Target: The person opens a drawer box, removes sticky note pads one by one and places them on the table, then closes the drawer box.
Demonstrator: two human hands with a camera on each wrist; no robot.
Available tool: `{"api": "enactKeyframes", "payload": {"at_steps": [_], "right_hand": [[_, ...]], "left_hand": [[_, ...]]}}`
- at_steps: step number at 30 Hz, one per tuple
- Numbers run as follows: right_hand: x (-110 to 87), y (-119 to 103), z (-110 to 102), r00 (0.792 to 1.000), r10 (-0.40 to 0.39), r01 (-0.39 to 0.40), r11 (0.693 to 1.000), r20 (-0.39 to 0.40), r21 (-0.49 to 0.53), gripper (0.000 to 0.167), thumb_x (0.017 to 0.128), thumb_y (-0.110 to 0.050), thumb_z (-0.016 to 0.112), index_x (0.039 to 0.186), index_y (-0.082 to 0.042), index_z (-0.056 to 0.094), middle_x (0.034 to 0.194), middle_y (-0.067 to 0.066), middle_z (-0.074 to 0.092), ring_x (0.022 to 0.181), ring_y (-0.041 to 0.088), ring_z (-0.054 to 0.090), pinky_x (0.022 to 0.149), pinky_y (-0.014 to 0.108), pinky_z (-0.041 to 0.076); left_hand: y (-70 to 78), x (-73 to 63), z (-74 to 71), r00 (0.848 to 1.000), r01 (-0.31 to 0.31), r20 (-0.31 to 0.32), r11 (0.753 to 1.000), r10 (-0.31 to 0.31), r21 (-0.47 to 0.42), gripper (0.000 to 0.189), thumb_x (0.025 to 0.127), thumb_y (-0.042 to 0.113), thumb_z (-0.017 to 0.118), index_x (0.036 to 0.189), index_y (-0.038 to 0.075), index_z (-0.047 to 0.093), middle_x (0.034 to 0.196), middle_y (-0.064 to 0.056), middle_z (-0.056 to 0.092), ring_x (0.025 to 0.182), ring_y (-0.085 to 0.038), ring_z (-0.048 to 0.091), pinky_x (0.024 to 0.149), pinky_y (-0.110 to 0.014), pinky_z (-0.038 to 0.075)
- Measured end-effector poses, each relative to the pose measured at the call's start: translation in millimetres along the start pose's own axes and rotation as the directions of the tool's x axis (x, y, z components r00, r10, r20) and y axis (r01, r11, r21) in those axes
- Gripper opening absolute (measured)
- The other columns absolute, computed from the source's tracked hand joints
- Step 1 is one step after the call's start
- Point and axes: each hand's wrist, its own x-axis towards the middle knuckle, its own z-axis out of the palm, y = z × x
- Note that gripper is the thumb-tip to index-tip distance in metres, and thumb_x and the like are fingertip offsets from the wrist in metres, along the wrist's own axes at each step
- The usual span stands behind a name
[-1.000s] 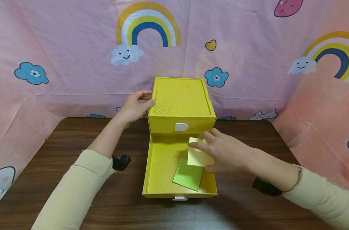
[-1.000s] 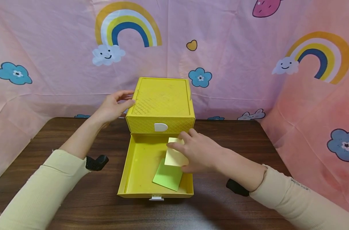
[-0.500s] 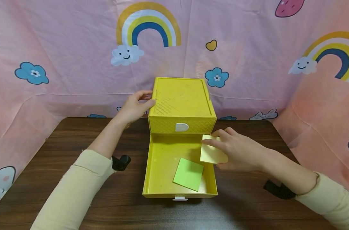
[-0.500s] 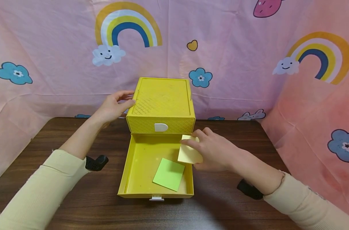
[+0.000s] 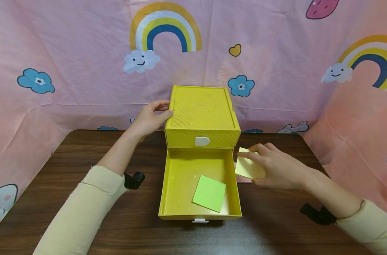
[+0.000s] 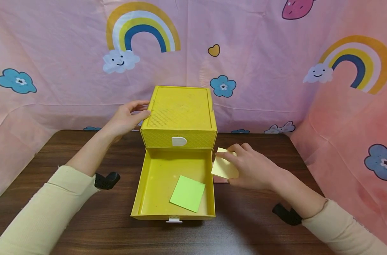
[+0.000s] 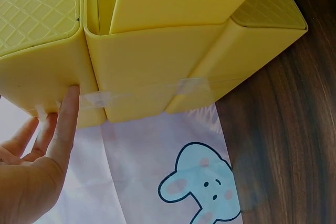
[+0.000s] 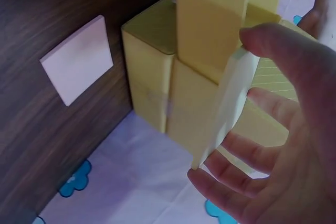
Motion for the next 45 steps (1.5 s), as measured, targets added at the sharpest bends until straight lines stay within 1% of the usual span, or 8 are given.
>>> {"api": "enactKeyframes", "payload": {"at_steps": [6,12,19,24,29,37,41,45], "right_hand": [[-4.1,6.1,8.9,1.0,0.003,-0.003,1.0,-0.003,0.022,0.07,0.068,-0.034,0.076,0.133,-0.024,0.049,0.115,0.007,0.053,0.097,0.024,0.049,0.067,0.027,0.046],[-7.7,13.9,19.6,1.0,0.015,-0.015,0.999,-0.005,0.043,0.07,0.068,-0.033,0.077,0.132,-0.023,0.05,0.114,0.007,0.054,0.097,0.024,0.048,0.066,0.026,0.046],[-9.7,29.9,34.3,1.0,0.025,-0.026,0.998,0.006,0.065,0.072,0.066,-0.028,0.078,0.131,-0.019,0.05,0.113,0.007,0.053,0.096,0.023,0.047,0.067,0.026,0.046],[-11.4,41.5,44.1,0.999,0.039,-0.041,0.996,0.026,0.083,0.073,0.065,-0.026,0.079,0.132,-0.018,0.05,0.115,0.008,0.054,0.096,0.024,0.047,0.067,0.026,0.045],[-12.8,50.1,54.4,0.999,0.036,-0.04,0.994,0.037,0.107,0.071,0.065,-0.024,0.079,0.13,-0.016,0.052,0.113,0.008,0.055,0.096,0.025,0.048,0.067,0.026,0.043],[-14.7,61.8,67.9,0.997,0.054,-0.061,0.989,0.056,0.131,0.07,0.064,-0.021,0.078,0.129,-0.016,0.052,0.114,0.009,0.054,0.097,0.027,0.047,0.068,0.028,0.042],[-15.0,66.4,74.8,0.997,0.046,-0.054,0.987,0.057,0.153,0.068,0.064,-0.018,0.077,0.128,-0.014,0.052,0.113,0.01,0.054,0.097,0.028,0.047,0.068,0.029,0.041],[-15.7,70.9,81.2,0.997,0.043,-0.054,0.985,0.067,0.165,0.068,0.064,-0.016,0.076,0.128,-0.014,0.051,0.114,0.011,0.054,0.1,0.03,0.046,0.07,0.031,0.043]], "left_hand": [[-1.3,0.7,-0.2,1.0,-0.001,-0.001,1.0,0.001,-0.005,0.053,0.093,0.027,0.054,0.141,0.014,0.037,0.135,-0.009,0.043,0.115,-0.024,0.051,0.079,-0.036,0.055],[-1.5,0.7,-0.4,1.0,-0.001,-0.001,1.0,0.001,-0.005,0.053,0.092,0.028,0.054,0.141,0.014,0.037,0.135,-0.009,0.043,0.115,-0.023,0.05,0.079,-0.037,0.055],[-2.1,1.2,0.1,1.0,-0.013,-0.004,1.0,0.013,-0.014,0.052,0.092,0.027,0.055,0.14,0.013,0.038,0.135,-0.01,0.044,0.114,-0.024,0.051,0.077,-0.036,0.056],[-2.0,1.0,0.4,1.0,-0.01,-0.007,1.0,0.01,-0.015,0.052,0.092,0.026,0.054,0.14,0.014,0.038,0.135,-0.01,0.043,0.114,-0.024,0.051,0.077,-0.036,0.056],[-1.6,0.8,0.7,1.0,-0.006,-0.013,1.0,0.006,-0.017,0.053,0.092,0.027,0.055,0.14,0.014,0.039,0.136,-0.01,0.043,0.115,-0.024,0.05,0.078,-0.036,0.055],[-1.4,1.0,1.6,1.0,-0.009,-0.015,1.0,0.009,-0.028,0.053,0.092,0.026,0.055,0.14,0.012,0.038,0.136,-0.01,0.043,0.118,-0.024,0.048,0.076,-0.036,0.056],[-1.1,0.7,1.6,1.0,-0.007,-0.017,1.0,0.006,-0.022,0.053,0.092,0.027,0.055,0.14,0.013,0.039,0.136,-0.01,0.043,0.117,-0.023,0.048,0.077,-0.035,0.056],[-1.0,0.7,1.8,1.0,-0.007,-0.018,1.0,0.006,-0.02,0.052,0.092,0.026,0.055,0.14,0.013,0.038,0.136,-0.01,0.043,0.118,-0.023,0.048,0.077,-0.036,0.056]]}}
